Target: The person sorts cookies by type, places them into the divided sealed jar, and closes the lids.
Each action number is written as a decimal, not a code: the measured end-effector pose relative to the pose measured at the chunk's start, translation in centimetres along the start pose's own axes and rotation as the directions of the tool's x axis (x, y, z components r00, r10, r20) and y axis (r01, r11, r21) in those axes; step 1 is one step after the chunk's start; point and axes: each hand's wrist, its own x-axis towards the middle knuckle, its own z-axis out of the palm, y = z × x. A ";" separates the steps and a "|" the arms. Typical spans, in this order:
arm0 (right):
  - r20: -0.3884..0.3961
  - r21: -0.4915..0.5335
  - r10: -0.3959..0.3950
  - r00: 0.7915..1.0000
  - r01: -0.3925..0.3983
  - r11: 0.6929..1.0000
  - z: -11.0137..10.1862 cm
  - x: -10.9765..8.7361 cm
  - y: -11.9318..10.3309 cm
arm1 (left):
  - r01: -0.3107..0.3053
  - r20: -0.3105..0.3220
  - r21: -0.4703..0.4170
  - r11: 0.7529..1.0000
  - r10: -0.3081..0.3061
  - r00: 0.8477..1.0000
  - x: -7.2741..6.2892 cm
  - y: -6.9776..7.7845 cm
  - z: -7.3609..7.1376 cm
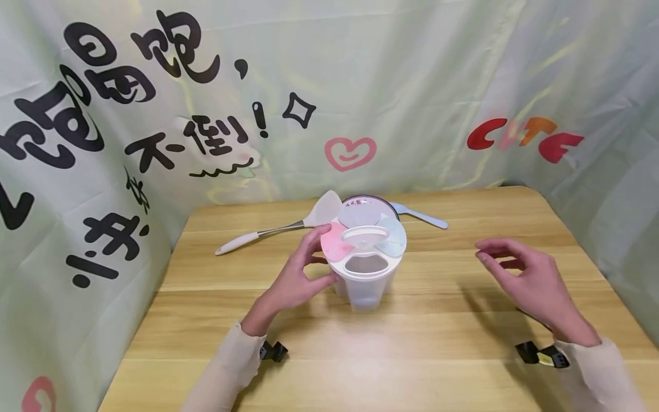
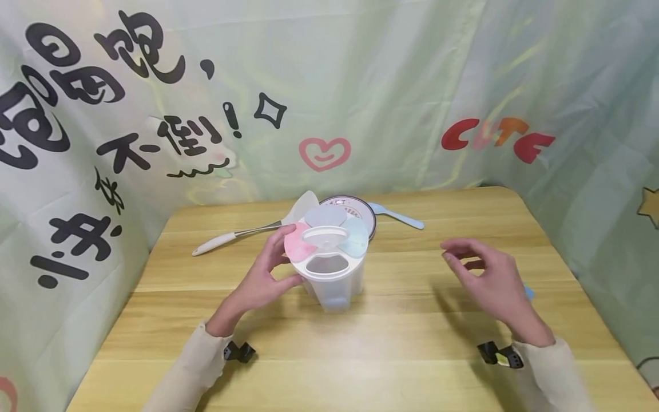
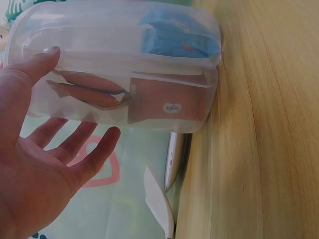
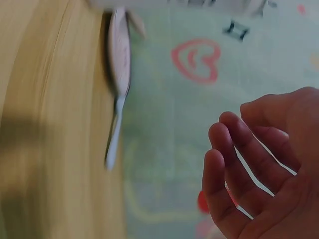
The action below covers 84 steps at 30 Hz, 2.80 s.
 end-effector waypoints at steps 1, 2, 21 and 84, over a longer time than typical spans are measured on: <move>0.003 -0.009 0.024 1.000 -0.024 1.000 -0.4 0.0 0.7 | 0.001 0.000 0.002 1.000 -0.001 1.000 0.0 0.1 0.0; 0.009 -0.016 0.052 0.999 -0.052 0.999 -0.9 -0.1 1.3 | 0.001 0.001 0.002 1.000 -0.001 1.000 0.0 0.1 -0.1; 0.092 -0.236 0.334 0.938 -0.305 0.923 -5.4 -2.2 8.8 | 0.004 0.003 -0.006 1.000 -0.004 1.000 -0.2 -0.3 -0.1; 0.076 -0.180 0.212 0.974 -0.196 0.964 -4.5 1.2 2.8 | 0.005 0.010 0.005 1.000 -0.005 1.000 0.0 0.0 -0.1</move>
